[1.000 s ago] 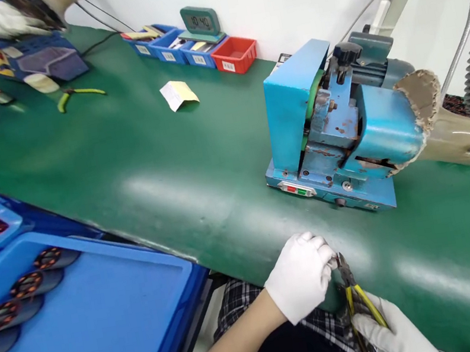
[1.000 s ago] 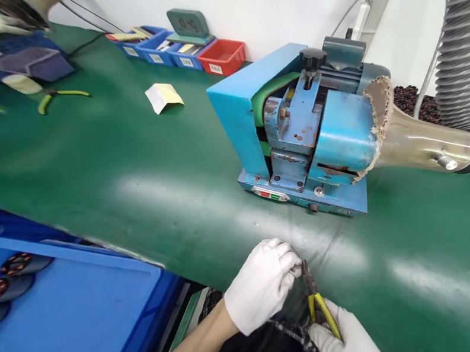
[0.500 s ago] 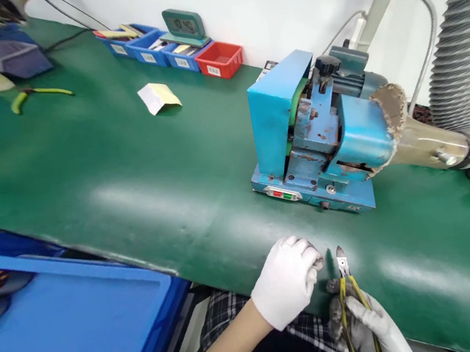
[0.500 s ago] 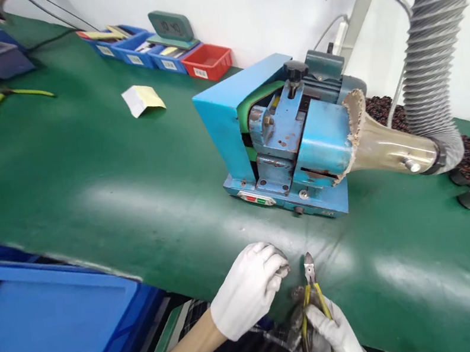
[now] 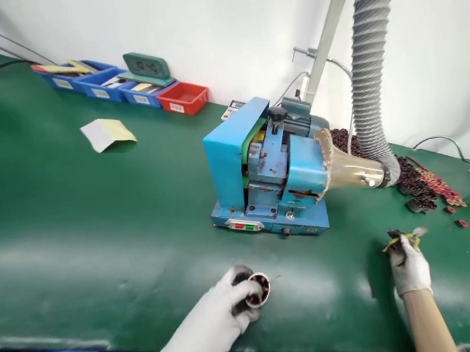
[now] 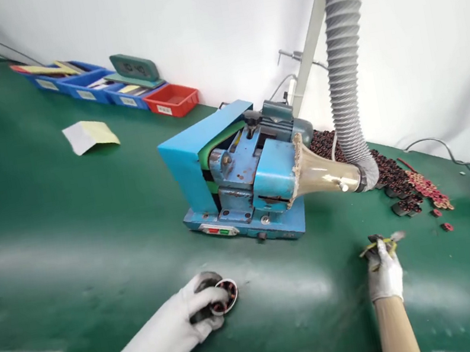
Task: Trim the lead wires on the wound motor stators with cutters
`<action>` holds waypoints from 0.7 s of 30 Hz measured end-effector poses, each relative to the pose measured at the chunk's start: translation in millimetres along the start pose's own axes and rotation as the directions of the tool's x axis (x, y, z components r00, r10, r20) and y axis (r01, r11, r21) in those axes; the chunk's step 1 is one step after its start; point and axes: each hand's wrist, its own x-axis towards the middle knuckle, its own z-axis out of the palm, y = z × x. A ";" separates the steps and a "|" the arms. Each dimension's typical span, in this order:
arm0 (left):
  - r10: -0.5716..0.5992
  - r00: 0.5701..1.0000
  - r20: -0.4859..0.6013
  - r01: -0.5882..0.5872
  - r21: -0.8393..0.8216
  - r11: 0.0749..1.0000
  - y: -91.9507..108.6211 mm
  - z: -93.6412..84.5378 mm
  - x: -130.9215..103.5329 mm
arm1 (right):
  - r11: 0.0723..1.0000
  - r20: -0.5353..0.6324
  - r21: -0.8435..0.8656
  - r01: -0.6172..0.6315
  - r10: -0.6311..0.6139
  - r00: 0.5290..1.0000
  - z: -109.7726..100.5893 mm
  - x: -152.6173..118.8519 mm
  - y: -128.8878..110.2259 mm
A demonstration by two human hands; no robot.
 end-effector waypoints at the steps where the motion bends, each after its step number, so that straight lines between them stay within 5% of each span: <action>1: -0.030 0.999 0.045 0.031 -0.008 0.999 3.3 7.9 1.7 | 0.982 -0.101 -0.186 0.017 -0.037 0.994 -15.4 7.8 -5.0; 5: -0.046 0.985 0.165 0.052 -0.036 0.998 35.9 55.6 35.8 | 0.768 -0.355 -0.634 -0.096 -0.179 0.918 -53.5 9.4 -4.9; 9: 0.129 0.974 0.187 -0.125 -0.031 0.992 72.9 89.3 93.1 | 0.549 -0.294 -0.831 -0.090 -0.296 0.909 -58.9 3.3 9.6; 12: 0.175 0.961 0.215 -0.190 0.052 0.980 76.9 96.2 117.6 | 0.442 -0.244 -0.892 -0.090 -0.306 0.920 -58.1 7.5 14.9; 17: 0.232 0.947 0.224 -0.238 0.002 0.971 48.0 85.5 91.2 | 0.314 -0.234 -0.936 -0.158 -0.222 0.947 -58.5 20.1 14.6; 21: 0.169 0.985 0.026 -0.164 -0.125 0.978 22.2 69.5 45.9 | 0.252 -0.239 -0.948 -0.192 -0.169 0.956 -59.9 21.7 11.2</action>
